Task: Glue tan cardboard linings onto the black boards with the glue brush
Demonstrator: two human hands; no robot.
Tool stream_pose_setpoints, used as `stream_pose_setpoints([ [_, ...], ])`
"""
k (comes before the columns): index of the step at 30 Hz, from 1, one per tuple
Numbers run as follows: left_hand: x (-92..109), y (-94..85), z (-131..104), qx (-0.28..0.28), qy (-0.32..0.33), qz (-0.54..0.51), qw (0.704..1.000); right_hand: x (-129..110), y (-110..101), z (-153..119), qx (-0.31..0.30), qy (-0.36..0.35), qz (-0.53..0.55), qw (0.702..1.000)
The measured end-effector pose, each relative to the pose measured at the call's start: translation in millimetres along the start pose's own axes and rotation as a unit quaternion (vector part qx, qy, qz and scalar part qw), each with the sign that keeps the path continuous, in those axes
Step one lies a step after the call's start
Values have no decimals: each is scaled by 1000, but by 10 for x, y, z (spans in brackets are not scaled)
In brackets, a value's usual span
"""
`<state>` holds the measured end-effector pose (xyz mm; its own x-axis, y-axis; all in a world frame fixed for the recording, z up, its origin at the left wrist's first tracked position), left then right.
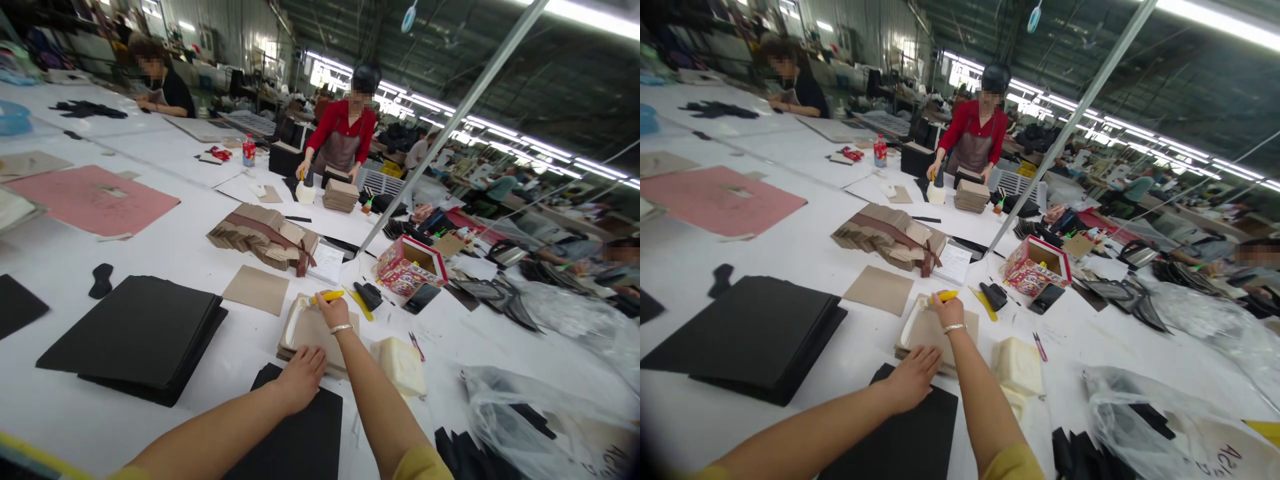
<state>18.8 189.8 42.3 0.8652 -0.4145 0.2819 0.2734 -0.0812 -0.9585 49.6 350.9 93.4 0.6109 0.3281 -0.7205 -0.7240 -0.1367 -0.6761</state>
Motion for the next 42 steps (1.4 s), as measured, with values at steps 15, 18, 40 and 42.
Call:
stream_pose_setpoints([
  [15, 61, -127, 31, -22, -25, 17, 999, 748, -1254, -448, 87, 55, -167, 980],
  [18, 57, -190, 90, -19, -23, 29, 999, 643, -1154, -590, 54, -83, -131, 986],
  [40, -26, -529, 552, -127, 0, 61, 990, 421, -1646, -2491, 280, 100, 171, 939],
  [42, 15, -660, 427, -102, 4, 63, 993, 383, -1543, -2555, 253, 109, 197, 941],
])
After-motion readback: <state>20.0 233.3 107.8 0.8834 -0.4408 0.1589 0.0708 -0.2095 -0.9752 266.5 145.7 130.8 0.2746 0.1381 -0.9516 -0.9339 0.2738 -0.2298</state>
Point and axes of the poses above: each hand's wrist, its own z-axis towards the middle knuckle, its own y-axis out of the palm, x = y × z, the point moved 5 cm from there along z, towards the middle knuckle, and after that the axes turned 6 degrees about -y, right-handed, at the moved point
